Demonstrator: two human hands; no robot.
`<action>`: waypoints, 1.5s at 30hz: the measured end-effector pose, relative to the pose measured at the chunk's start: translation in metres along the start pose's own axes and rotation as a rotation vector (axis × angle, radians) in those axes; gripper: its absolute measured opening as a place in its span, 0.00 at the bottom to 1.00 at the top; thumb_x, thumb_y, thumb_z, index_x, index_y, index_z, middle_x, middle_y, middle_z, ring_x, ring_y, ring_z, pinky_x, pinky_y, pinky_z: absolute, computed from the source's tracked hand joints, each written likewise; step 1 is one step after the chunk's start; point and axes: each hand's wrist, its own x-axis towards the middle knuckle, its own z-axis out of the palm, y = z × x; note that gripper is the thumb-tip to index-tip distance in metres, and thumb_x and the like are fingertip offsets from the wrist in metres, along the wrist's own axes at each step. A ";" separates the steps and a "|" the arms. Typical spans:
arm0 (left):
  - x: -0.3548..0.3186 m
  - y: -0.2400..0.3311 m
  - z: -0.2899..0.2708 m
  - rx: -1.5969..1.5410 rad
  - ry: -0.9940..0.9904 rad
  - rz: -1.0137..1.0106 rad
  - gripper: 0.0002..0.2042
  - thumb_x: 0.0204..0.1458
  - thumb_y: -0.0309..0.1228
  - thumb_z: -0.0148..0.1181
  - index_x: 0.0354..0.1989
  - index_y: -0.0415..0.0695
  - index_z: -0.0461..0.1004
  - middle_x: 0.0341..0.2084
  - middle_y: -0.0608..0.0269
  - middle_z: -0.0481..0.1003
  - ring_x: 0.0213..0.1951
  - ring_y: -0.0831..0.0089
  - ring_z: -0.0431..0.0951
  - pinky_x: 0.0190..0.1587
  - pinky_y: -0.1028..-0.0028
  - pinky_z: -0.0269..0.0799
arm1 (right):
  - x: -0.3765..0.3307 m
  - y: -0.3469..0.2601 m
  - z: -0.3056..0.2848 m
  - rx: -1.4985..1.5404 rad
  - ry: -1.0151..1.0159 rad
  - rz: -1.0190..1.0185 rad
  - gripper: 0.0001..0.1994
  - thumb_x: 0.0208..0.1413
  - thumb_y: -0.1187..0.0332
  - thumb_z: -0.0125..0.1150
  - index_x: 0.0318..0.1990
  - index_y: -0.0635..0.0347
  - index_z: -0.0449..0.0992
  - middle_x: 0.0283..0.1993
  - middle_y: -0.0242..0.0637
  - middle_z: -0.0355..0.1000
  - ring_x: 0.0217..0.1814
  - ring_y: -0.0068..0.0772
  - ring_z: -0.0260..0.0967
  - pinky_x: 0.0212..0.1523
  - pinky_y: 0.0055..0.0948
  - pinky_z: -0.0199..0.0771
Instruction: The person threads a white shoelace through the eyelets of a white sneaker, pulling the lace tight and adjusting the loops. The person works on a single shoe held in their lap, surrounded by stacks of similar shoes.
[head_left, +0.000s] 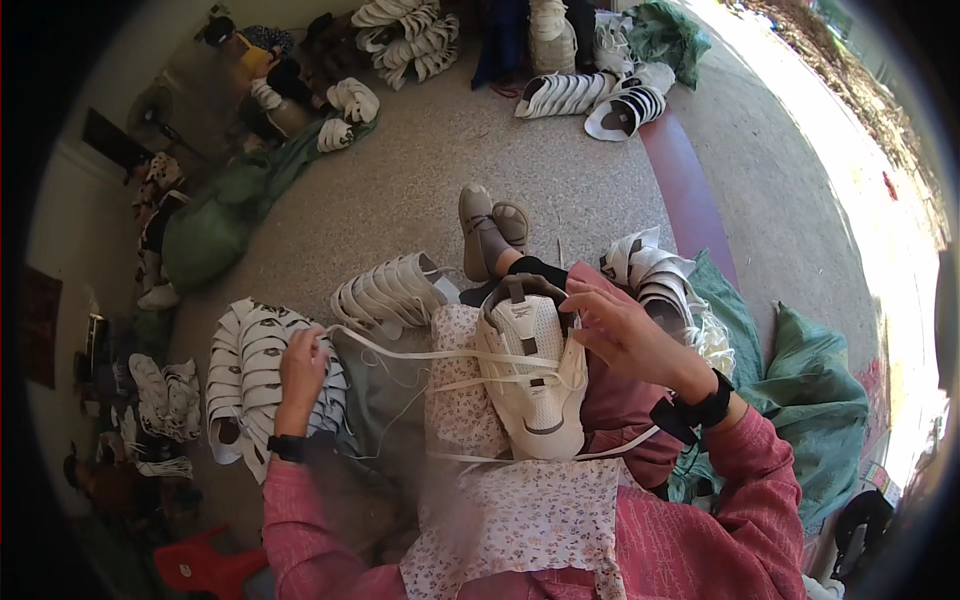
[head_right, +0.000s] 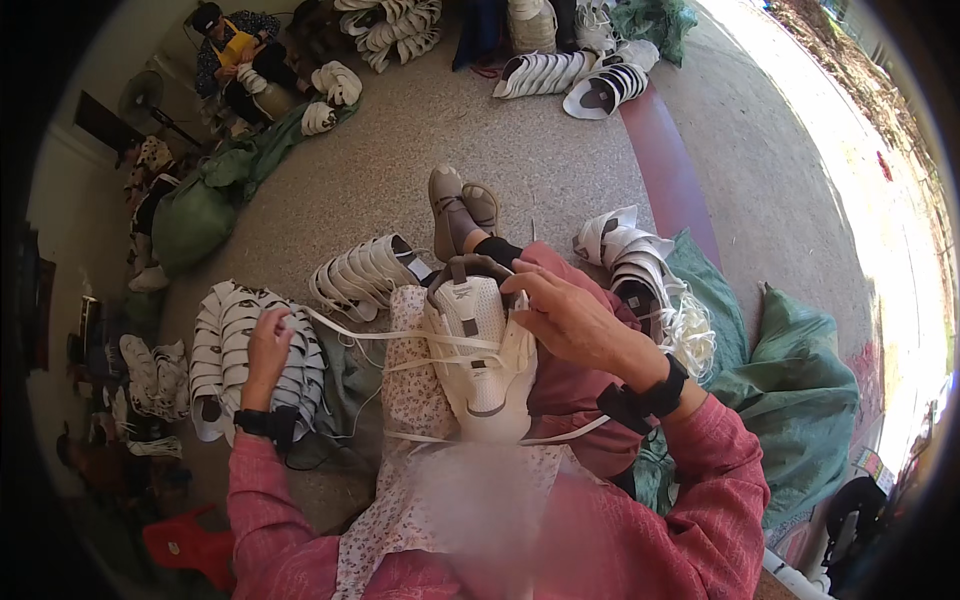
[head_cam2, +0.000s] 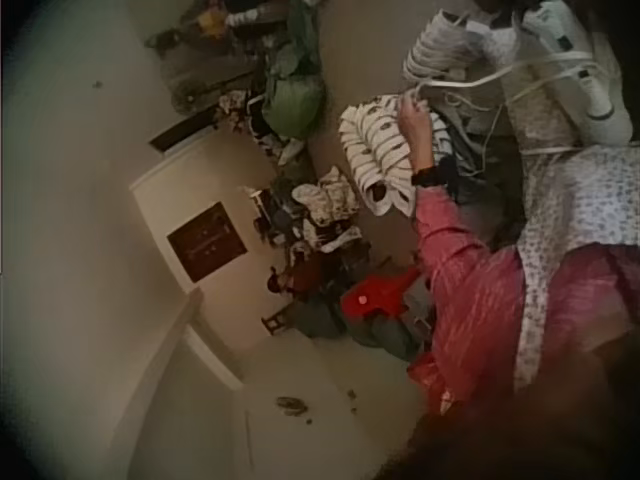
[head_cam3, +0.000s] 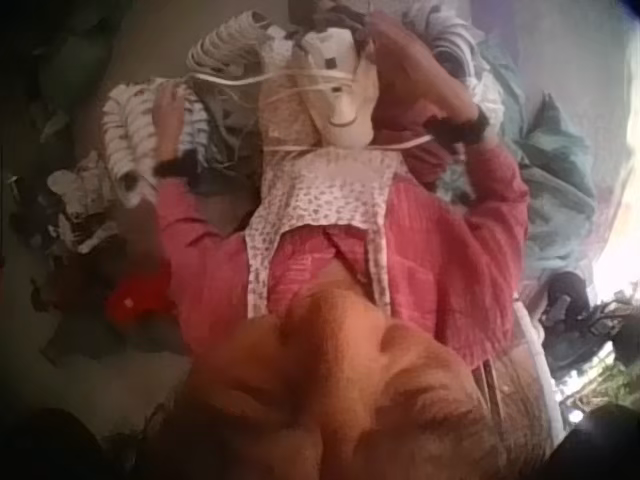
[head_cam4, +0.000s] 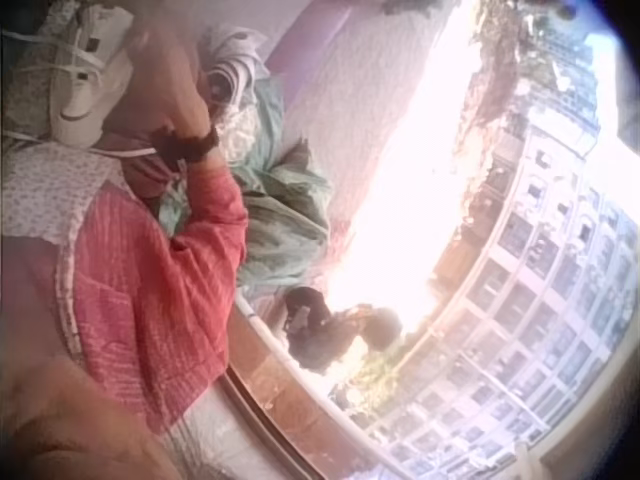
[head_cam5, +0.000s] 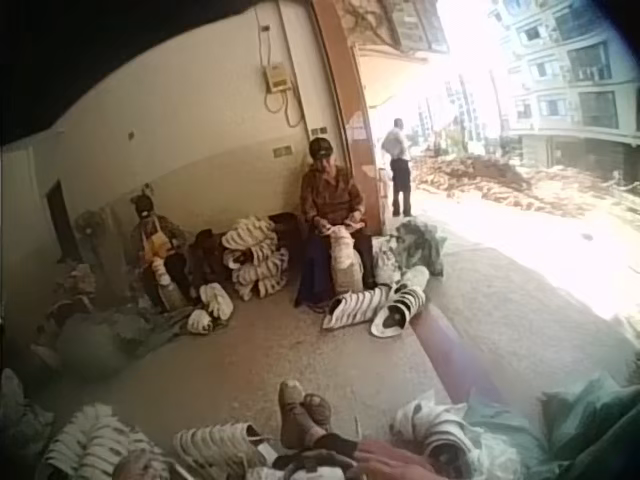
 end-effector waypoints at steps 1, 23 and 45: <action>-0.009 0.029 0.016 -0.162 -0.021 0.005 0.13 0.50 0.21 0.63 0.46 0.41 0.75 0.35 0.59 0.73 0.36 0.66 0.76 0.43 0.70 0.73 | -0.003 0.005 0.004 0.077 0.121 0.017 0.10 0.66 0.67 0.56 0.49 0.60 0.71 0.55 0.43 0.70 0.47 0.34 0.74 0.46 0.33 0.73; -0.005 0.198 0.056 -0.777 -0.461 0.250 0.25 0.65 0.47 0.51 0.20 0.40 0.71 0.18 0.64 0.69 0.24 0.71 0.68 0.36 0.72 0.63 | -0.044 -0.017 0.034 0.743 0.061 0.723 0.09 0.65 0.68 0.59 0.41 0.67 0.77 0.28 0.31 0.73 0.20 0.16 0.68 0.20 0.19 0.67; -0.007 0.194 0.079 -1.446 -0.564 -0.185 0.13 0.59 0.40 0.65 0.26 0.50 0.71 0.24 0.79 0.68 0.27 0.87 0.62 0.34 0.82 0.59 | 0.002 0.007 0.034 0.206 0.492 0.125 0.13 0.66 0.62 0.57 0.48 0.61 0.74 0.47 0.37 0.72 0.49 0.33 0.71 0.49 0.31 0.72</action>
